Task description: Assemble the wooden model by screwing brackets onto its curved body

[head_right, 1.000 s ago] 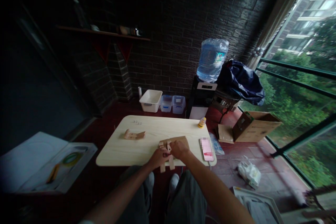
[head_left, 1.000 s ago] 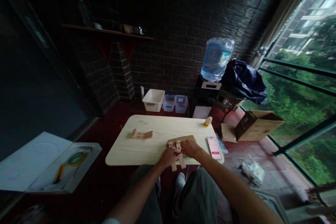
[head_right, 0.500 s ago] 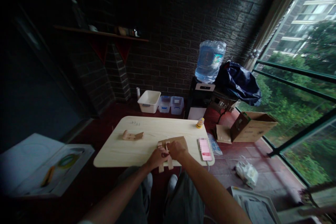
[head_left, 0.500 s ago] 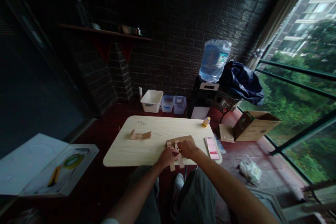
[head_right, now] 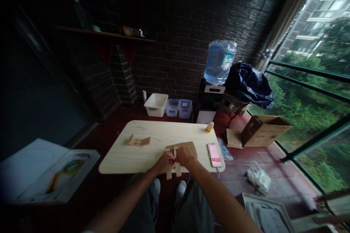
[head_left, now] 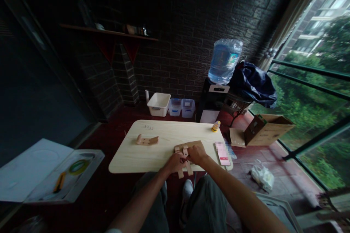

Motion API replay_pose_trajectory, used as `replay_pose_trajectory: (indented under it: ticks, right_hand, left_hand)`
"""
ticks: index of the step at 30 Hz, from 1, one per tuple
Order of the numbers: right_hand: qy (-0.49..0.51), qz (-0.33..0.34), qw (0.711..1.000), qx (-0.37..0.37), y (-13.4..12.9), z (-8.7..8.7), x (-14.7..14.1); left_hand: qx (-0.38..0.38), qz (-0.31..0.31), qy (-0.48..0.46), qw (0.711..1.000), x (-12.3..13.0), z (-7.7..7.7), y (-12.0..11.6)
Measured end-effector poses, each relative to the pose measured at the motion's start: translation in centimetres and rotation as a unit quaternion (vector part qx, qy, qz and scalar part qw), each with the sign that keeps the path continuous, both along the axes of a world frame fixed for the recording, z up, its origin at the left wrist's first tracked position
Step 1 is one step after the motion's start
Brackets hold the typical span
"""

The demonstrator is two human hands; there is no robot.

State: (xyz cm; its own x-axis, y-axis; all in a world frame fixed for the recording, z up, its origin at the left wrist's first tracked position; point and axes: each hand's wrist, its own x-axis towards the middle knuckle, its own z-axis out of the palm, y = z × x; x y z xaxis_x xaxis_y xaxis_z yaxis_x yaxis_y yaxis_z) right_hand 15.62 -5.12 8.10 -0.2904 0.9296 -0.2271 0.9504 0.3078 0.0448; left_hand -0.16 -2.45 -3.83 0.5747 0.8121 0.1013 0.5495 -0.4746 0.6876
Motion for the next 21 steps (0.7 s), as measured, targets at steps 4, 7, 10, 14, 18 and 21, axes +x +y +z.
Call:
replay_pose_trajectory:
  ticks: [4,7,10,14,18,21]
  right_hand:
    - [-0.013,-0.026,1.0,-0.001,-0.1,0.2,-0.5]
    - [-0.014,-0.017,1.0,-0.002,-0.3,0.9,-0.6]
    - [-0.01,0.032,0.999,-0.001,-0.5,1.6,-0.6]
    - [-0.026,0.078,0.997,0.011,-0.6,1.9,-0.7]
    - [-0.011,0.073,0.997,-0.002,0.2,1.5,-0.7]
    - [-0.006,0.064,0.998,-0.006,1.1,0.8,-0.4]
  left_hand:
    - [0.007,-0.003,0.006,1.0,0.0,-0.2,0.1]
    - [0.009,-0.006,0.006,1.0,-0.1,-0.4,0.3]
    - [0.004,-0.003,-0.011,1.0,-0.2,-0.6,0.5]
    - [-0.015,0.001,-0.023,1.0,-0.1,-0.7,0.7]
    - [-0.013,0.003,-0.021,1.0,0.0,-0.5,0.8]
    - [-0.013,0.0,-0.004,1.0,0.1,-0.4,0.8]
